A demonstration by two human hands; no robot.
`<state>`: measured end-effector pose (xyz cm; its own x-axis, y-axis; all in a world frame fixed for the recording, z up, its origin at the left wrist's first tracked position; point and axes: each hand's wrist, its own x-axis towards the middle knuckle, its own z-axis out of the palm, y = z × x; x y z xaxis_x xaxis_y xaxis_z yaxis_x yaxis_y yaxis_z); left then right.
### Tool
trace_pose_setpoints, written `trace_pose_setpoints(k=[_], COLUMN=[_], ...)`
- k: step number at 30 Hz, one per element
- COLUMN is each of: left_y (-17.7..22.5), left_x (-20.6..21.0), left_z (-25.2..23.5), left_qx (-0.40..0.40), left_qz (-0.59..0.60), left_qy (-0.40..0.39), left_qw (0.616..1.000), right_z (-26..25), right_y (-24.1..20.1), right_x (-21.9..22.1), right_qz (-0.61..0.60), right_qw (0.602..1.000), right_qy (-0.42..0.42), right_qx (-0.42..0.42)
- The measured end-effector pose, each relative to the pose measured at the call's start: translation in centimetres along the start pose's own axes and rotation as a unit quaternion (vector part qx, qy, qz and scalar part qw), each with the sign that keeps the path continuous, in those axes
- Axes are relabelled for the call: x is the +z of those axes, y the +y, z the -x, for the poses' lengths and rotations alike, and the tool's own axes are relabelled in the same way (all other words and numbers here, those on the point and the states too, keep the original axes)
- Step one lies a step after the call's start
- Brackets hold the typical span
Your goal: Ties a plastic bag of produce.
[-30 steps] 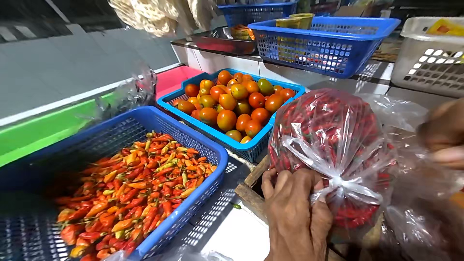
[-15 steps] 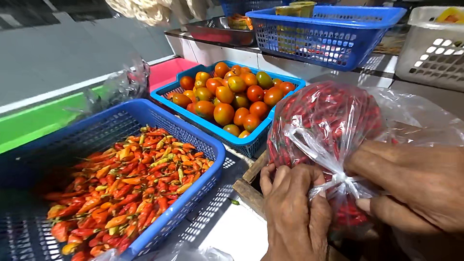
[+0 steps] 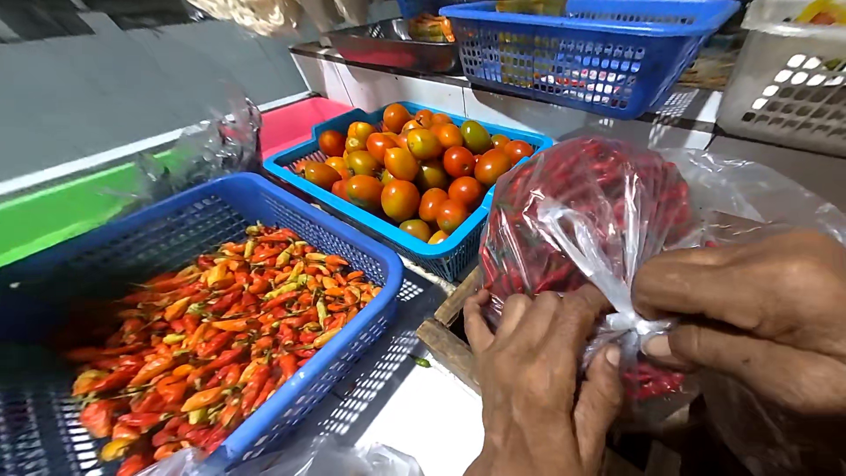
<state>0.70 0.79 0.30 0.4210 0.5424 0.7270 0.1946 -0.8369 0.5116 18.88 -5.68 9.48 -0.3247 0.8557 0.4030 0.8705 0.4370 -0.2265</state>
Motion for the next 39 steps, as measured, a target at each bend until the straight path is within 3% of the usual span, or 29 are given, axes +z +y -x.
trace_pose_setpoints(k=[4, 13, 21, 30, 34, 39], left_y=[-0.1, 0.1, -0.1, -0.2, -0.3, -0.4], left_x=[-0.2, -0.4, -0.3, -0.4, -0.4, -0.4], left_z=[-0.1, 0.1, 0.1, 0.0, -0.1, 0.0], left_qx=[0.004, -0.058, -0.030, -0.029, -0.020, -0.009], left_qz=[-0.008, 0.087, 0.098, 0.101, 0.087, 0.085], left_qy=[-0.022, 0.011, 0.032, 0.019, 0.010, 0.010], left_qw=[1.000, 0.994, 0.994, 0.994, 0.996, 0.996], right_z=[-0.1, -0.2, -0.4, -0.2, 0.0, -0.2], right_y=[0.3, 0.0, -0.3, -0.8, 0.1, 0.0], right_x=[0.3, 0.8, 1.3, 2.0, 1.3, 1.2], right_qz=[-0.056, -0.132, 0.020, 0.064, -0.032, -0.174], right_qw=[0.998, 0.989, 0.996, 0.993, 0.996, 0.981], right_qy=[0.027, 0.063, 0.071, 0.083, 0.073, 0.077], right_qx=[-0.001, 0.024, -0.046, -0.062, -0.050, 0.042])
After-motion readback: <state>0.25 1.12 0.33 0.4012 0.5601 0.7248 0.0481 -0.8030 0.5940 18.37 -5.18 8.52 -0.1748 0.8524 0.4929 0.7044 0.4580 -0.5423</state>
